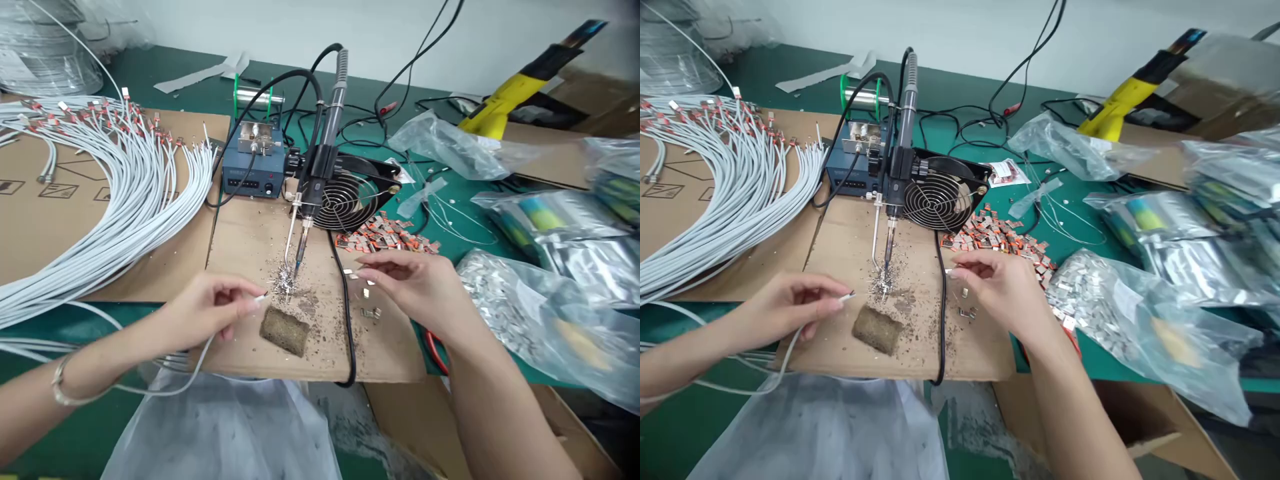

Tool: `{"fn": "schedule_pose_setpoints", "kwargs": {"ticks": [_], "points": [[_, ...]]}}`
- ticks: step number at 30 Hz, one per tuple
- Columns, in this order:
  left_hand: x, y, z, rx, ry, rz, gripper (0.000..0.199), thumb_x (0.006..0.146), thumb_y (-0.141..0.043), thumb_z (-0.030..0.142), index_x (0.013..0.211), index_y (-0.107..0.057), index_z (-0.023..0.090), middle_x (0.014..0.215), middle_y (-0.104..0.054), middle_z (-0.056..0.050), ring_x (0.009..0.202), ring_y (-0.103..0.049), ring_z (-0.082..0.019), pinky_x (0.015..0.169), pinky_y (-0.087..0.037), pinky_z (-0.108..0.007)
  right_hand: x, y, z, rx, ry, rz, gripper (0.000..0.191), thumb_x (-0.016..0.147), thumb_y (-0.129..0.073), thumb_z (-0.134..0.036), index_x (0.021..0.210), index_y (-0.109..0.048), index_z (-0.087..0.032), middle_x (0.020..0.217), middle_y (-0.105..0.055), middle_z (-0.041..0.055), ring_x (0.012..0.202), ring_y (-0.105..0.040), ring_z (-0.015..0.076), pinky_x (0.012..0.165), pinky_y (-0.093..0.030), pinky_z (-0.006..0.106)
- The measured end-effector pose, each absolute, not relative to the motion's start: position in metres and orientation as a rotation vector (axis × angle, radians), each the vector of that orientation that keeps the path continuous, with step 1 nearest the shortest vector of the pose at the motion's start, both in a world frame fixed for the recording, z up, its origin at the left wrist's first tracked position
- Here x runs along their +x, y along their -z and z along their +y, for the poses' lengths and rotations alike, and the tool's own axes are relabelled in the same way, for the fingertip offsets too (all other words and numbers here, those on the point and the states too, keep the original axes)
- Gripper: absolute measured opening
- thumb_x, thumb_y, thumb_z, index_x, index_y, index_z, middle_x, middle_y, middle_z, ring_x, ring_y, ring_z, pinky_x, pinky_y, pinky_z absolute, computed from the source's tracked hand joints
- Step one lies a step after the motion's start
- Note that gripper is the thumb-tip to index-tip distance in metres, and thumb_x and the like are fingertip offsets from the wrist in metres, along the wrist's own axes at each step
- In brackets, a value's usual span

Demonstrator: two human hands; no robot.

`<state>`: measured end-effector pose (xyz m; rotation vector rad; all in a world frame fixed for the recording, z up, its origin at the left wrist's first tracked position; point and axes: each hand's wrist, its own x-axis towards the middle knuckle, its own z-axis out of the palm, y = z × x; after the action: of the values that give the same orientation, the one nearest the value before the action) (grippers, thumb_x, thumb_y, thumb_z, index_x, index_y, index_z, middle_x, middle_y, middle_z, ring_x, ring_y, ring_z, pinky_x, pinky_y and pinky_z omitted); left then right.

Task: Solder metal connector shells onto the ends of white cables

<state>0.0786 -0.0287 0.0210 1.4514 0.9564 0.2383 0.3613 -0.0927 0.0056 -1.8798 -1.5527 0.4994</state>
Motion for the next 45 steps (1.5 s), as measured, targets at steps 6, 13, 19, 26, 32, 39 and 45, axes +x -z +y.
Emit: {"fn": "schedule_pose_setpoints", "kwargs": {"ticks": [6, 13, 19, 26, 32, 39, 45], "points": [[0.111, -0.017, 0.006, 1.465, -0.084, 0.856, 0.016, 0.078, -0.061, 0.019, 0.089, -0.066, 0.008, 0.041, -0.05, 0.007, 0.033, -0.045, -0.005, 0.033, -0.035, -0.014, 0.308, -0.01, -0.093, -1.483, -1.24, -1.303, 0.021, 0.073, -0.067, -0.034, 0.071, -0.057, -0.016, 0.056, -0.054, -0.0028, 0.044, -0.049, 0.0078, 0.039, -0.042, 0.019], [0.113, -0.011, 0.008, 1.444, -0.108, 0.818, 0.019, 0.08, -0.061, 0.022, 0.091, -0.07, 0.01, 0.045, -0.051, 0.005, 0.035, -0.042, -0.004, 0.031, -0.034, -0.012, 0.286, 0.005, -0.079, -1.36, -1.424, -0.928, 0.029, 0.064, -0.076, -0.032, 0.08, -0.06, -0.014, 0.066, -0.064, 0.001, 0.05, -0.059, 0.008, 0.047, -0.052, 0.019], [0.115, -0.009, 0.011, 1.427, -0.094, 0.808, 0.022, 0.079, -0.061, 0.025, 0.093, -0.071, 0.011, 0.051, -0.053, 0.003, 0.036, -0.042, -0.003, 0.031, -0.032, -0.012, 0.289, 0.007, -0.079, -1.332, -1.445, -0.884, 0.027, 0.065, -0.076, -0.032, 0.079, -0.06, -0.015, 0.065, -0.067, 0.0016, 0.047, -0.058, 0.0073, 0.045, -0.051, 0.017], [0.116, -0.012, 0.009, 1.417, -0.091, 0.803, 0.02, 0.078, -0.06, 0.023, 0.09, -0.072, 0.012, 0.048, -0.049, 0.004, 0.034, -0.04, -0.003, 0.031, -0.031, -0.013, 0.288, 0.005, -0.08, -1.33, -1.431, -0.85, 0.022, 0.066, -0.076, -0.028, 0.077, -0.062, -0.015, 0.063, -0.068, 0.0006, 0.044, -0.056, 0.0056, 0.042, -0.049, 0.015], [0.117, -0.012, 0.01, 1.411, -0.081, 0.803, 0.019, 0.079, -0.06, 0.022, 0.089, -0.071, 0.011, 0.048, -0.049, 0.004, 0.035, -0.04, -0.003, 0.031, -0.031, -0.012, 0.287, 0.005, -0.08, -1.365, -1.384, -0.862, 0.02, 0.066, -0.075, -0.027, 0.077, -0.063, -0.015, 0.063, -0.068, 0.0014, 0.044, -0.056, 0.0067, 0.041, -0.048, 0.016], [0.118, -0.015, 0.008, 1.392, -0.075, 0.818, 0.017, 0.08, -0.058, 0.018, 0.089, -0.07, 0.01, 0.041, -0.045, 0.007, 0.032, -0.038, -0.003, 0.03, -0.031, -0.012, 0.288, 0.003, -0.081, -1.38, -1.381, -0.848, 0.019, 0.065, -0.076, -0.028, 0.075, -0.065, -0.015, 0.061, -0.068, 0.0023, 0.045, -0.055, 0.0073, 0.041, -0.048, 0.016], [0.117, -0.019, 0.007, 1.375, -0.049, 0.822, 0.018, 0.082, -0.058, 0.019, 0.094, -0.068, 0.01, 0.043, -0.045, 0.008, 0.033, -0.038, -0.003, 0.031, -0.031, -0.012, 0.289, 0.002, -0.083, -1.371, -1.424, -0.803, 0.018, 0.065, -0.077, -0.027, 0.075, -0.067, -0.016, 0.062, -0.069, 0.0021, 0.045, -0.054, 0.006, 0.042, -0.045, 0.014]]}}
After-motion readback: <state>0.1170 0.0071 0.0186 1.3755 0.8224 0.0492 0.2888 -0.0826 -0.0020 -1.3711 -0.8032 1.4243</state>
